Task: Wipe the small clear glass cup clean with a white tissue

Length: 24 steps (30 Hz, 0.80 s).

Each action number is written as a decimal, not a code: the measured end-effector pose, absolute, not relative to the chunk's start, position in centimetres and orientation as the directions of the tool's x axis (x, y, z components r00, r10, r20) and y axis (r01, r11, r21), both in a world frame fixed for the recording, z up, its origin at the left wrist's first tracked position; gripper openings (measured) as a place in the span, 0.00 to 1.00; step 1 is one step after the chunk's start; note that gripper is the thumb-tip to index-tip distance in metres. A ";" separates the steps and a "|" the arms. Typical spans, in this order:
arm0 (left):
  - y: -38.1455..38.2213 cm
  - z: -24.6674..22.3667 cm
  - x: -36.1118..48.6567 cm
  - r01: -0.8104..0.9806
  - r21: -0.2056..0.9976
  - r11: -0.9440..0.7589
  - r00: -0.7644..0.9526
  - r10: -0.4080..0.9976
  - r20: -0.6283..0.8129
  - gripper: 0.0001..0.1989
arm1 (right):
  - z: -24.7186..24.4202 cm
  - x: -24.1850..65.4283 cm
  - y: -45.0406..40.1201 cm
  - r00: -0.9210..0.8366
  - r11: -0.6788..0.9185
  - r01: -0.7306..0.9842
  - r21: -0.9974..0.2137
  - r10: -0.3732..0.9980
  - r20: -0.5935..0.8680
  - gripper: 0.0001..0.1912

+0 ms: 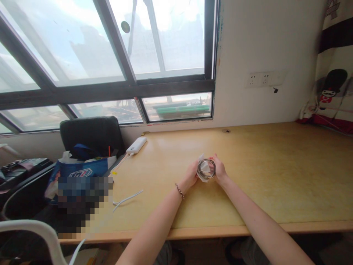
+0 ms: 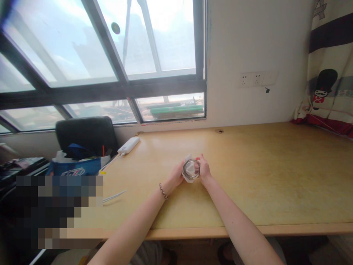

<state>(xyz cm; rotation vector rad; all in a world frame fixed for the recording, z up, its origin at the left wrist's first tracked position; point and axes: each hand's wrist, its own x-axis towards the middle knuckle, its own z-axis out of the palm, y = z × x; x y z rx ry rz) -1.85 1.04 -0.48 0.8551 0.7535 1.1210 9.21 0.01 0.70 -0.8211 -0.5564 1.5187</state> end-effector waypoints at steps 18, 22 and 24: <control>-0.8 0.2 -1.3 -0.454 0.864 0.218 0.327 0.943 -0.067 0.19 | -1.0 9.1 1.4 0.073 -0.146 -0.800 -0.581 0.939 -0.336 0.18; 0.1 0.5 -1.9 -0.582 0.791 0.189 0.170 0.979 -0.108 0.19 | -0.5 8.3 1.1 -0.016 -0.192 -0.775 -0.602 0.959 -0.284 0.13; 1.1 0.7 -2.7 -0.648 0.742 0.173 0.098 0.985 -0.145 0.19 | -0.3 8.0 0.8 -0.023 -0.194 -0.721 -0.665 0.966 -0.256 0.10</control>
